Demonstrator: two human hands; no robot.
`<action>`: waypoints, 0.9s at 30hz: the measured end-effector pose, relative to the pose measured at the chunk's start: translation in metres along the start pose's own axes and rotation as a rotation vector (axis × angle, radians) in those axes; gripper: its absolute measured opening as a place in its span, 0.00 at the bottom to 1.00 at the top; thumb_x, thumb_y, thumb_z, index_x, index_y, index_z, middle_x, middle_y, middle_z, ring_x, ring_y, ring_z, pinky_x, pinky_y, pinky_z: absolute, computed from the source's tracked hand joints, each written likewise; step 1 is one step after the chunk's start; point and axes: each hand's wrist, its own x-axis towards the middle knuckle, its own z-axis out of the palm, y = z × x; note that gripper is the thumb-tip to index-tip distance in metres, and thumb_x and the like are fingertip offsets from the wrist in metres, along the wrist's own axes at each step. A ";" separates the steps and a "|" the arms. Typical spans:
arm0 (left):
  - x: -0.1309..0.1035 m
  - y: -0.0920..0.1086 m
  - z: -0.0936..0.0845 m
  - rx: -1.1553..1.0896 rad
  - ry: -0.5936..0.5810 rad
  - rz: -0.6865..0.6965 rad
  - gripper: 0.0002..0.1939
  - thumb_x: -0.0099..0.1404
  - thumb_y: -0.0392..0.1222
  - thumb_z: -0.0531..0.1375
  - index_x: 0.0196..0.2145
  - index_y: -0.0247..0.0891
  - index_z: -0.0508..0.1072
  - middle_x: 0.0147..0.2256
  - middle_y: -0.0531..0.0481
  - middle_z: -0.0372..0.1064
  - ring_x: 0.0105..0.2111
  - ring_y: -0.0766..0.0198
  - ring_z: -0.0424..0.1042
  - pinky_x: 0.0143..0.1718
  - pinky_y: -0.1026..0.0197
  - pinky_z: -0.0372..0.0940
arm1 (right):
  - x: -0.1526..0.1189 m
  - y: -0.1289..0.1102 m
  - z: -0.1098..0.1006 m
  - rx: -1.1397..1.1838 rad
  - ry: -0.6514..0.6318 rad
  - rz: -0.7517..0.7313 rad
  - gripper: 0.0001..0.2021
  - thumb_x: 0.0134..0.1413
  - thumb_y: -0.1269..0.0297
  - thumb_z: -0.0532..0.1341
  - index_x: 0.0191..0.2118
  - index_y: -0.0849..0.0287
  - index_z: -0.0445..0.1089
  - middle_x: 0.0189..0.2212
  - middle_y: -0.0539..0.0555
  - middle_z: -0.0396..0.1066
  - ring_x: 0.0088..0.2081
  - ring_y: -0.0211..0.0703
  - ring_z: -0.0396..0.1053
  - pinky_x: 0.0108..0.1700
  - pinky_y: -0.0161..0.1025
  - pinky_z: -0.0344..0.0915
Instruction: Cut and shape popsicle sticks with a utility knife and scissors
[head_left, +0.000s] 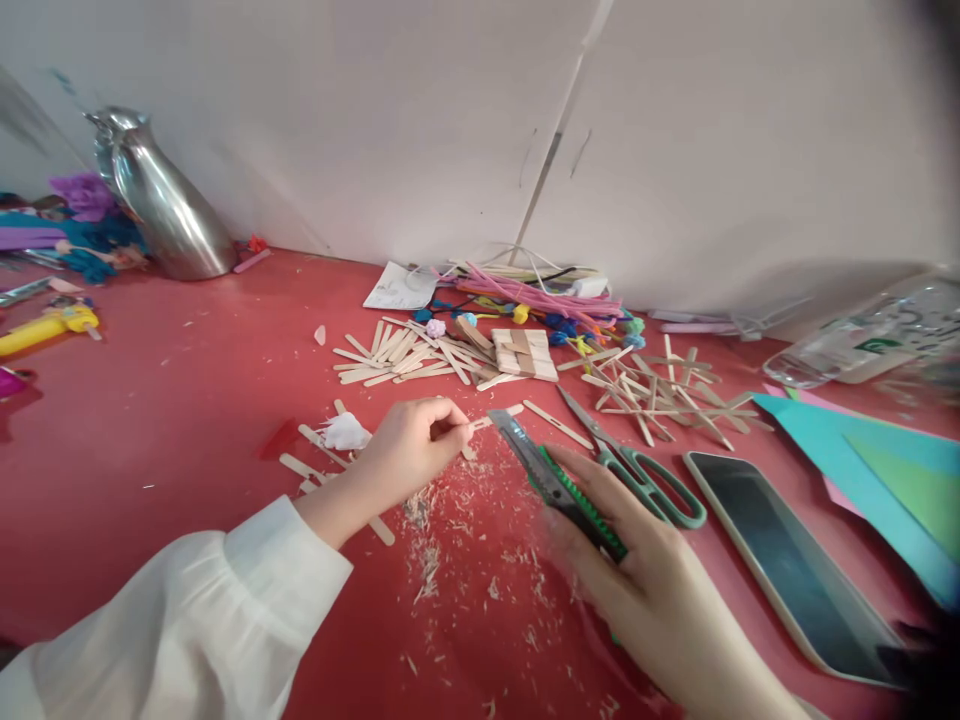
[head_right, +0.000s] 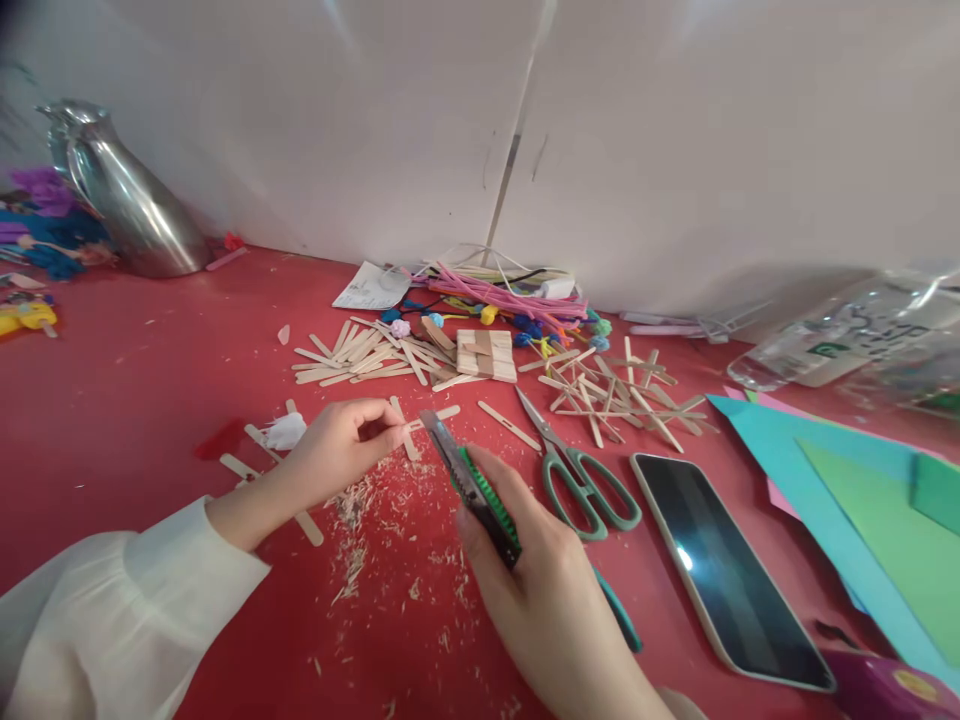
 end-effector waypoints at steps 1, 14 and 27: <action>0.000 0.000 0.001 -0.004 0.014 -0.005 0.10 0.61 0.39 0.55 0.24 0.35 0.70 0.20 0.55 0.65 0.19 0.73 0.60 0.22 0.68 0.54 | -0.002 0.000 0.001 -0.036 -0.011 -0.010 0.19 0.56 0.59 0.53 0.53 0.56 0.62 0.39 0.53 0.74 0.31 0.39 0.72 0.30 0.34 0.69; -0.002 0.003 0.003 -0.051 0.103 0.019 0.10 0.62 0.39 0.55 0.24 0.36 0.65 0.19 0.57 0.62 0.19 0.73 0.59 0.22 0.68 0.56 | -0.006 -0.004 0.004 -0.037 -0.014 0.029 0.23 0.57 0.59 0.52 0.57 0.57 0.61 0.30 0.52 0.76 0.29 0.43 0.74 0.31 0.39 0.71; -0.005 0.004 0.006 -0.010 0.114 0.050 0.08 0.61 0.39 0.54 0.25 0.36 0.65 0.20 0.57 0.61 0.19 0.73 0.58 0.21 0.68 0.54 | -0.009 -0.014 0.006 0.049 0.043 0.086 0.23 0.55 0.59 0.53 0.57 0.55 0.62 0.24 0.47 0.72 0.23 0.38 0.69 0.28 0.37 0.70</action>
